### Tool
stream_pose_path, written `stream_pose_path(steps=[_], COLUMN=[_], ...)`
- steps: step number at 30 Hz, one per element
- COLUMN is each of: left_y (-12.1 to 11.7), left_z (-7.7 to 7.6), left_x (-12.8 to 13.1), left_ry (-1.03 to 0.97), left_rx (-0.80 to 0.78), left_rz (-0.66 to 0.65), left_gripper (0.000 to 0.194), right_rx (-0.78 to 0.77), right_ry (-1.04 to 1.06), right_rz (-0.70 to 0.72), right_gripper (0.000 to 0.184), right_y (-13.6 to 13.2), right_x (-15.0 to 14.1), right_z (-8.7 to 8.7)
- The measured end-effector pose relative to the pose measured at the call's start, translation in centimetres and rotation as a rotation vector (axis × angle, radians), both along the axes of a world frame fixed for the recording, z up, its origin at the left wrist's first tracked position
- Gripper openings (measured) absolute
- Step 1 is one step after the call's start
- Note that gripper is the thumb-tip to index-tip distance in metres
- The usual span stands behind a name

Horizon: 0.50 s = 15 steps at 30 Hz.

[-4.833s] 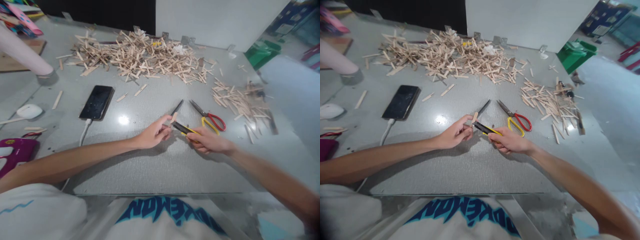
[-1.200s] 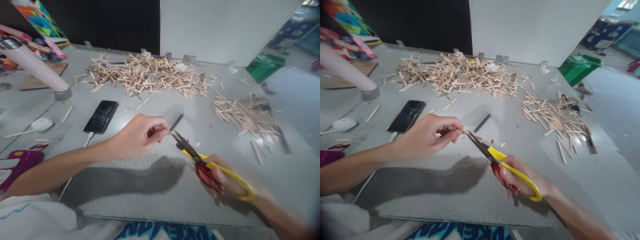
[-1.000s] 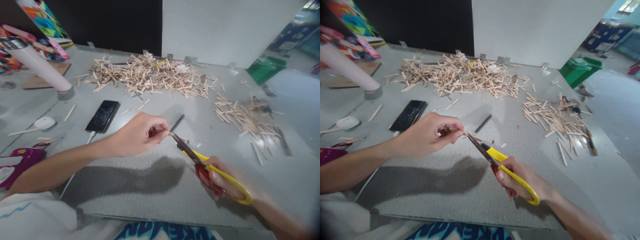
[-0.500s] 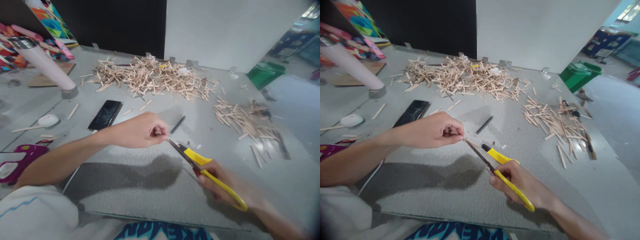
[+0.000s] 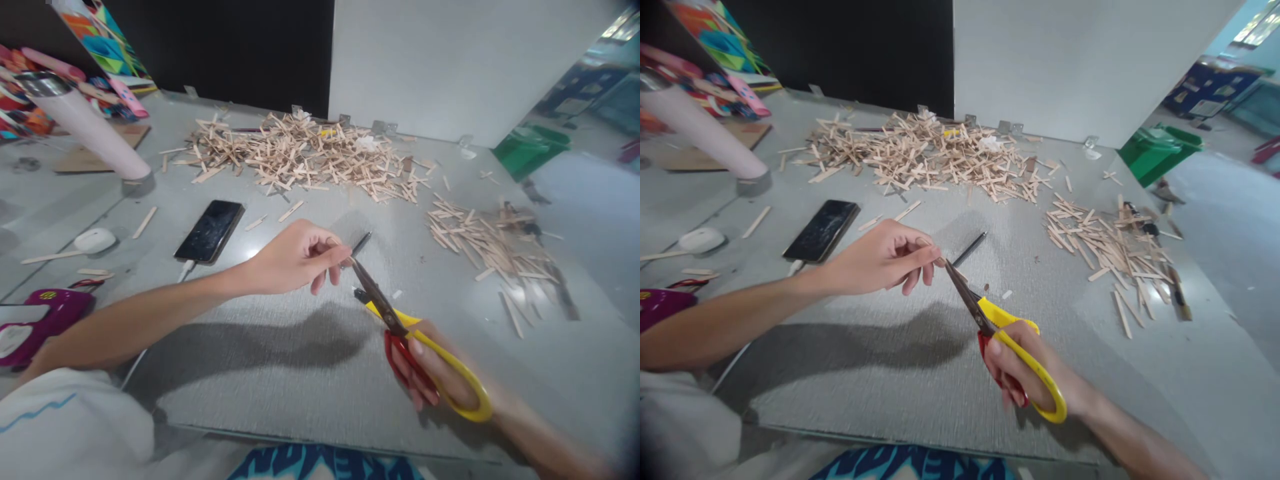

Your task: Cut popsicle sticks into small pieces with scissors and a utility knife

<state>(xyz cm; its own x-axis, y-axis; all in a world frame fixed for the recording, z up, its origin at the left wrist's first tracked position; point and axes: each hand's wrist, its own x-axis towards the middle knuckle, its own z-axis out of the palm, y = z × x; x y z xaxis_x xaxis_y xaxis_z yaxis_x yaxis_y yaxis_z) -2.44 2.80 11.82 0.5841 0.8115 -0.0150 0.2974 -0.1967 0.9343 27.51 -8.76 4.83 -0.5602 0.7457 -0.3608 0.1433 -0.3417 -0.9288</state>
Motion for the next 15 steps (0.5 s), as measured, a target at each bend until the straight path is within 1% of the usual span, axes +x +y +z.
stream_pose_path(steps=[3, 6, 9, 13, 15], left_y=[0.2, 0.3, 0.4, 0.8, 1.0], left_z=[0.5, 1.2, 1.5, 1.4, 1.3], left_x=[-0.3, -0.6, -0.8, -1.0, -1.0], left_ry=[0.062, 0.102, 0.107, 0.099, 0.105], left_rx=[0.06, 0.081, 0.062, 0.024, 0.016], left_rz=[-0.057, -0.1, -0.138, -0.193, -0.214], left_gripper=[0.037, 0.043, 0.042, 0.042, 0.041], right_rx=[0.04, -0.006, -0.037, -0.067, -0.047], right_ry=[0.011, -0.045, -0.099, -0.039, -0.041], right_rz=[0.018, 0.022, 0.02, 0.121, 0.131], right_gripper=[0.067, 0.067, 0.067, 0.068, 0.067], right_y=[0.0, 0.0, 0.0, 0.1, 0.1], right_x=[0.0, 0.2, 0.7, 1.7, 2.0], right_z=[0.2, 1.0, 1.7, 1.5, 1.3])
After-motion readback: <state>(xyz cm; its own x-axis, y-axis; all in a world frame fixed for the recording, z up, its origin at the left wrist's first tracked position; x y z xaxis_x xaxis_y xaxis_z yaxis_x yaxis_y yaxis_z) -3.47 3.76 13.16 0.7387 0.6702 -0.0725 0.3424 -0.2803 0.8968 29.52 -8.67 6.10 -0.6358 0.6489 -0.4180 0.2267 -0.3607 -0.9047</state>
